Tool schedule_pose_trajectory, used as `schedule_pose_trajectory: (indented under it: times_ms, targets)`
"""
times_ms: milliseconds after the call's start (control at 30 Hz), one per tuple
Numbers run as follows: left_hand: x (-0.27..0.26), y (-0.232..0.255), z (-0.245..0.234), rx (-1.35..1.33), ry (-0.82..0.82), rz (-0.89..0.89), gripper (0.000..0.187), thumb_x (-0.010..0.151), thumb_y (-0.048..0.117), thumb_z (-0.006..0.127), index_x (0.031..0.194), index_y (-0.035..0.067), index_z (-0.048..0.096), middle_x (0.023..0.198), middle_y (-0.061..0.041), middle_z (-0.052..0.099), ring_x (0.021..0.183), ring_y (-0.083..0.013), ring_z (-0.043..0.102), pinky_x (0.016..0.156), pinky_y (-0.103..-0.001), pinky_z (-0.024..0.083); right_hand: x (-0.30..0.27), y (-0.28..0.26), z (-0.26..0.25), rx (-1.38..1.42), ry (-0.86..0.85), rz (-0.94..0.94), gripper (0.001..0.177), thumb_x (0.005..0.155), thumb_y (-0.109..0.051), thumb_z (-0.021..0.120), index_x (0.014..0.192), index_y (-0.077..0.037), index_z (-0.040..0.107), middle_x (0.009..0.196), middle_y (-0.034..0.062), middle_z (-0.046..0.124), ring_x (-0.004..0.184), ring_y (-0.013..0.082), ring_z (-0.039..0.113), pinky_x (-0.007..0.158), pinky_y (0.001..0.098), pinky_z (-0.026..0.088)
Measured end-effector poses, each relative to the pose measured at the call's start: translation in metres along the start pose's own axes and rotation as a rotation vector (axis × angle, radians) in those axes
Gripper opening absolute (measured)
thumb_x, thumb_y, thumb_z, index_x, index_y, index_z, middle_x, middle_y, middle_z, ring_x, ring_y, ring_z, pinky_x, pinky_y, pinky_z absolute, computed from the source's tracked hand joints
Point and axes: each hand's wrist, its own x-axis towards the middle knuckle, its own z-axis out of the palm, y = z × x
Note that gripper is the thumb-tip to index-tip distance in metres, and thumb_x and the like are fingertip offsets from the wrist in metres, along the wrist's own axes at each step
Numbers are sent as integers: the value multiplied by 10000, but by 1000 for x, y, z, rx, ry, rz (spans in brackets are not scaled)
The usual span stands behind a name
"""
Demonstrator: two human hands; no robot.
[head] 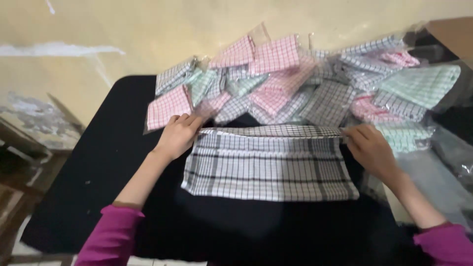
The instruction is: Folding checkered cloths and placing them into plastic bags
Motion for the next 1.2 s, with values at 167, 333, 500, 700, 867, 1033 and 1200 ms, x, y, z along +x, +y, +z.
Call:
schedule_pose_trajectory:
  times_ms: [167, 333, 500, 700, 867, 1033, 1200]
  targets:
    - [-47, 35, -31, -25, -5, 22, 263, 786, 3, 603, 1028, 105, 578, 857, -18, 591, 765, -234, 570, 724, -394, 443, -28, -38, -28, 193, -30, -29, 149, 961, 47, 633, 1096, -2, 672, 1060, 142, 694, 1009, 324, 650, 914, 451, 536]
    - [-85, 60, -40, 64, 13, 32, 215, 803, 37, 580, 993, 128, 535, 881, -7, 594, 751, -238, 572, 747, -383, 443, -66, -58, -28, 150, -49, -59, 187, 918, 50, 640, 1097, -4, 655, 1081, 149, 653, 1021, 334, 638, 921, 438, 525]
    - [-107, 72, -38, 2, -26, 30, 234, 819, -46, 498, 989, 115, 498, 863, -5, 566, 735, -237, 609, 791, -377, 467, -88, -68, -34, 166, -143, -55, 237, 921, -16, 648, 1159, -13, 642, 1165, 170, 631, 1095, 346, 619, 961, 449, 512]
    - [-119, 75, -39, 59, -76, 69, 304, 807, 10, 590, 1086, 112, 529, 961, -26, 589, 832, -284, 640, 833, -413, 483, -96, -82, -47, 209, -125, -32, 237, 924, 11, 634, 1158, -14, 662, 1155, 161, 645, 1086, 342, 625, 976, 429, 510]
    - [-127, 79, -45, 101, -3, 96, 364, 749, -12, 619, 1086, 103, 547, 1021, -50, 594, 841, -279, 615, 861, -415, 483, -103, -85, -47, 155, -83, -44, 208, 942, -15, 626, 1145, -47, 657, 1122, 143, 653, 1052, 325, 639, 957, 416, 512]
    - [-136, 84, -41, 97, -15, 71, 329, 795, -1, 594, 1100, 115, 551, 1034, -42, 594, 850, -265, 602, 878, -421, 481, -105, -87, -49, 141, -67, -61, 205, 917, 11, 649, 1115, -35, 672, 1109, 150, 663, 1042, 328, 651, 954, 428, 521]
    - [-141, 84, -34, 69, -38, 78, 328, 800, -1, 583, 1109, 106, 557, 1060, -55, 616, 860, -271, 619, 865, -418, 480, -105, -90, -50, 166, -83, -51, 178, 924, -11, 648, 1098, -37, 674, 1115, 145, 669, 1056, 335, 649, 971, 439, 515]
